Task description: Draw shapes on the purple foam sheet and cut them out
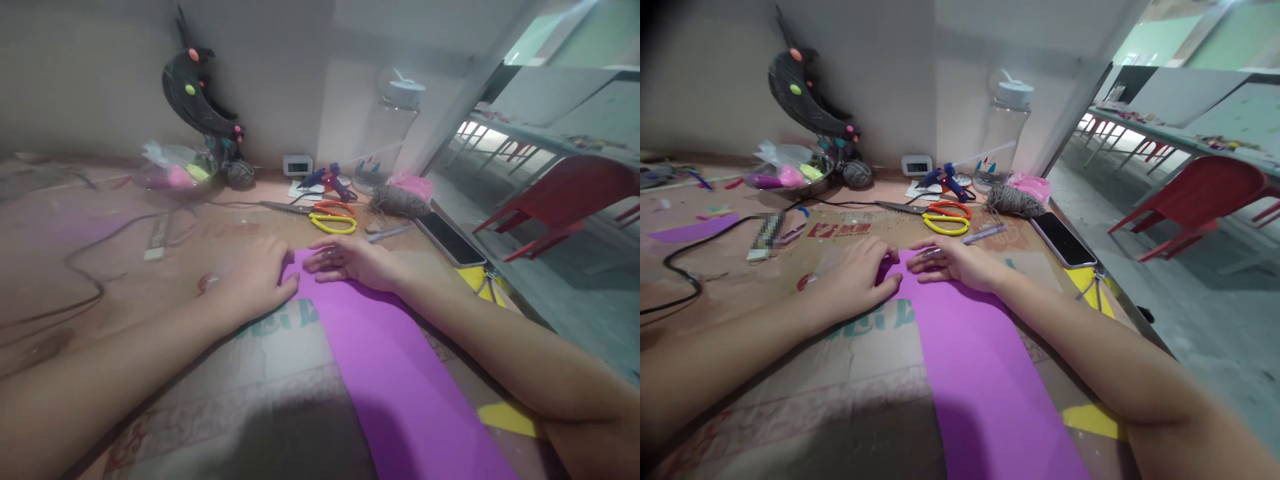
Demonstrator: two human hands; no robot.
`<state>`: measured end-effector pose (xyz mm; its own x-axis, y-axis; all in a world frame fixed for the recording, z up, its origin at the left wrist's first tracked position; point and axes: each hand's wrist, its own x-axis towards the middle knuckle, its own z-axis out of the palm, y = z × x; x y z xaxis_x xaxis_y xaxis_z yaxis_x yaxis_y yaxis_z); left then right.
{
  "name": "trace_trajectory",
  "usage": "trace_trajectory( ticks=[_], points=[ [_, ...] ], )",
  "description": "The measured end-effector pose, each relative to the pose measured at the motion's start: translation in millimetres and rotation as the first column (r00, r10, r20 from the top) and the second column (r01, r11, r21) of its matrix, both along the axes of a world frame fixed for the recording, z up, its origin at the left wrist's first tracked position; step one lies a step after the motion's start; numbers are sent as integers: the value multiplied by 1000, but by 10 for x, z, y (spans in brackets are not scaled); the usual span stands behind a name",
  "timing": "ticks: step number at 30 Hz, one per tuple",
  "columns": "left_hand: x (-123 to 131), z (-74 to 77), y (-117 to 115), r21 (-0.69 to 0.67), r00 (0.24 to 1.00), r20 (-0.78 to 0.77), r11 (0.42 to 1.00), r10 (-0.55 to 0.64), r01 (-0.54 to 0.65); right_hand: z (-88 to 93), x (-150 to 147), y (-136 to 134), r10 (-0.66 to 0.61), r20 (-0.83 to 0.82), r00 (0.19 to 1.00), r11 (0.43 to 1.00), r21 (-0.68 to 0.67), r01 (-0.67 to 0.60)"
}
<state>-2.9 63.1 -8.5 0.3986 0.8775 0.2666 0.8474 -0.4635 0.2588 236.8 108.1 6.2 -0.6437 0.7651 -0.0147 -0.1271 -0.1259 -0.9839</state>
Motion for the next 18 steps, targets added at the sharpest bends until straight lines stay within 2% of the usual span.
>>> trace_trajectory(
  ticks=[3, 5, 7, 9, 11, 13, 16, 18],
  points=[
    [14, 11, 30, 8, 999, -28, 1000, -24, 24, -36, -24, -39, -62, -67, 996, 989, 132, 71],
    [16, 19, 40, 14, 999, -30, 999, -43, 44, -54, -16, -22, -63, -46, 997, 988, 140, 69],
    [10, 23, 44, 14, 999, -16, 999, -48, 48, -56, 12, 27, -143, 4, 990, 966, 219, 139],
    [-1, 31, 47, -4, 997, 14, 997, -79, 79, -40, 52, 92, -301, 59, 952, 879, 403, 253],
    [-14, 46, 53, -28, 989, 57, 990, -139, 141, -15, 94, 149, -395, 142, 908, 810, 519, 271],
    [-26, 62, 58, -57, 971, 99, 973, -217, 223, 6, 124, 181, -400, 216, 891, 817, 525, 239],
    [-31, 75, 53, -79, 934, 126, 936, -333, 344, 22, 126, 182, -355, 283, 891, 859, 476, 191],
    [-26, 75, 45, -74, 917, 121, 918, -379, 389, 30, 102, 166, -377, 342, 861, 856, 484, 182]
  ],
)
